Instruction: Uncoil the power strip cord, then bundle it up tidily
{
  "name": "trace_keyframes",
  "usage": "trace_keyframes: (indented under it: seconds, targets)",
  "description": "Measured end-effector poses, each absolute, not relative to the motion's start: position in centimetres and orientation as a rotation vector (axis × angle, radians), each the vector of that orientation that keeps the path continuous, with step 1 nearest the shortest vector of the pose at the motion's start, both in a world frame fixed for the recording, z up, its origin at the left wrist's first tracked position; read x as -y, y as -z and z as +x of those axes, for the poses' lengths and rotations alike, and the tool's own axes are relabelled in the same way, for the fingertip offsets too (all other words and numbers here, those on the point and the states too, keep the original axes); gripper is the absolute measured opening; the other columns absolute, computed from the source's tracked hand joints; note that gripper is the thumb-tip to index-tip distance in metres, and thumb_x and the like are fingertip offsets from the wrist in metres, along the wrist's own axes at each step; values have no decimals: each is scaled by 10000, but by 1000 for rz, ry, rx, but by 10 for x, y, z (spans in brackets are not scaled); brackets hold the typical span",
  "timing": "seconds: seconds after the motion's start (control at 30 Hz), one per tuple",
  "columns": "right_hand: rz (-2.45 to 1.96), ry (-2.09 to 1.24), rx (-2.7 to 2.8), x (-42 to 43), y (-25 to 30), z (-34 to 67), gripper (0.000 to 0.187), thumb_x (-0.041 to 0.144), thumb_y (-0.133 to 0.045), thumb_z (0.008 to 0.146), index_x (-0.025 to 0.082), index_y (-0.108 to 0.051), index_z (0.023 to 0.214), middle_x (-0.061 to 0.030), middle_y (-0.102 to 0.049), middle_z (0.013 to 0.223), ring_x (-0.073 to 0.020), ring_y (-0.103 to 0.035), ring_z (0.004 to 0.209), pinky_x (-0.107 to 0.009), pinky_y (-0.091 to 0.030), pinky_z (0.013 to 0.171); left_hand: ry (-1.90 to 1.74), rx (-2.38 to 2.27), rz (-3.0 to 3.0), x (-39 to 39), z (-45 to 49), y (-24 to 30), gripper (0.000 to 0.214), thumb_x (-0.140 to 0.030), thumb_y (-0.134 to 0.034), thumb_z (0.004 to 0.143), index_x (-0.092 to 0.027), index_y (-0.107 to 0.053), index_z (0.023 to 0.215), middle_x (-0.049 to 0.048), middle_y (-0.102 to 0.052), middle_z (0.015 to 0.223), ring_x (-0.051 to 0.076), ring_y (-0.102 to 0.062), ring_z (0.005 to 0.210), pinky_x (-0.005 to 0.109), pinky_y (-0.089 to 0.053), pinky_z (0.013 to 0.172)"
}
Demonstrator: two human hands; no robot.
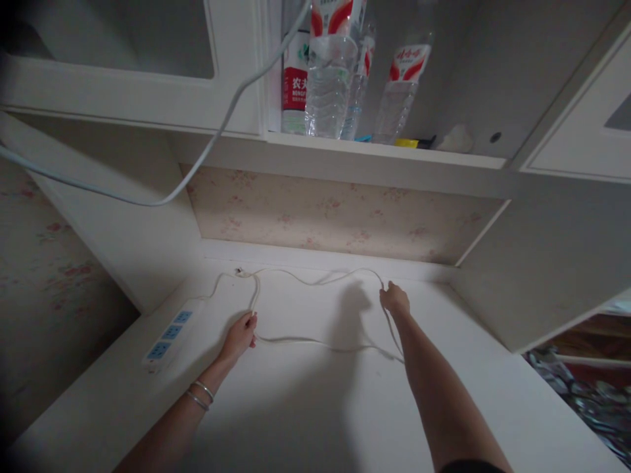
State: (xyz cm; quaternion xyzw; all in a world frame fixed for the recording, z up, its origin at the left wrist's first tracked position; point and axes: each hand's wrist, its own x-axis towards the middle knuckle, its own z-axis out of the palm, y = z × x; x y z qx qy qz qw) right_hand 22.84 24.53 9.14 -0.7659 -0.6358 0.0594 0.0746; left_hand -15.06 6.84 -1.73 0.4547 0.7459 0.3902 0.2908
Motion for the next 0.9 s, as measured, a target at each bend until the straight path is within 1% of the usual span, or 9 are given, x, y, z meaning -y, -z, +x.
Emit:
trace_keyframes:
  seconds: [0.13,0.23,0.33,0.43,0.53,0.67,0.73,0.8,0.9]
  targets:
    - [-2277,-264,1966,-249,-85,217,370,221,-515,838,110,-626,1173,-204,-636,1135,-285,-626,1025,-356,-483,822,-910,-2059,1320,-72,-148,13,354,-403,-313,936,-173,-563,833,-27,-558,578,94,-542,432,172,-377,415]
    - [-2136,-273,2050,-240,-87,195,396,210,-525,834,117,-598,1211,-186,-629,1161,-285,-611,1050,-371,-467,863,-796,-2144,1432,-75,-153,6,368,-421,-380,912,-161,-595,764,22,-624,656,124,-591,545,208,-407,511]
    - [-1932,-240,2110,-214,-92,165,404,248,-429,904,176,-519,1291,-116,-618,1200,-226,-602,1057,-336,-443,903,-696,-2239,1543,-82,-167,-3,411,-472,-403,894,-159,-638,767,80,-671,799,179,-631,731,256,-434,647]
    - [-1702,-287,2164,-166,-88,133,347,327,-386,940,242,-530,1243,-28,-645,1139,-138,-628,930,-244,-460,847,-609,-2335,1654,-95,-185,-15,396,-467,-416,880,-163,-668,855,118,-670,954,228,-617,913,300,-435,780]
    - [-1260,-522,2116,-102,-69,103,283,308,-408,934,192,-586,1121,-56,-657,1063,-141,-627,844,-252,-477,796,-528,-2423,1750,-117,-203,-26,421,-476,-423,866,-146,-669,954,150,-645,1048,269,-554,1069,346,-397,904]
    - [-1105,-637,2103,-27,-31,78,223,215,-432,914,207,-608,1051,-53,-665,969,-172,-613,878,-294,-477,807,-425,-2535,1795,-145,-222,-31,516,-517,-400,858,-122,-615,1110,179,-606,1148,311,-519,1115,416,-380,927]
    - [-1069,-623,2145,-3,-16,76,230,166,-444,892,216,-610,1042,-52,-663,961,-187,-607,895,-319,-479,816,-368,-2577,1799,-153,-229,-29,528,-513,-393,860,-109,-605,1126,185,-612,1131,318,-522,1103,435,-379,923]
    - [-1049,-594,2167,11,-4,80,223,146,-451,879,217,-611,1018,-57,-663,938,-199,-608,889,-339,-487,811,-315,-2610,1805,-157,-235,-26,501,-476,-389,868,-95,-613,1104,192,-616,1115,322,-511,1109,445,-373,925]
    - [-1053,-574,2152,18,7,92,227,149,-447,876,234,-599,1022,-63,-663,929,-208,-616,867,-354,-506,795,-274,-2652,1828,-160,-239,-25,425,-371,-382,881,-94,-603,1115,194,-572,1194,315,-472,1148,436,-371,923]
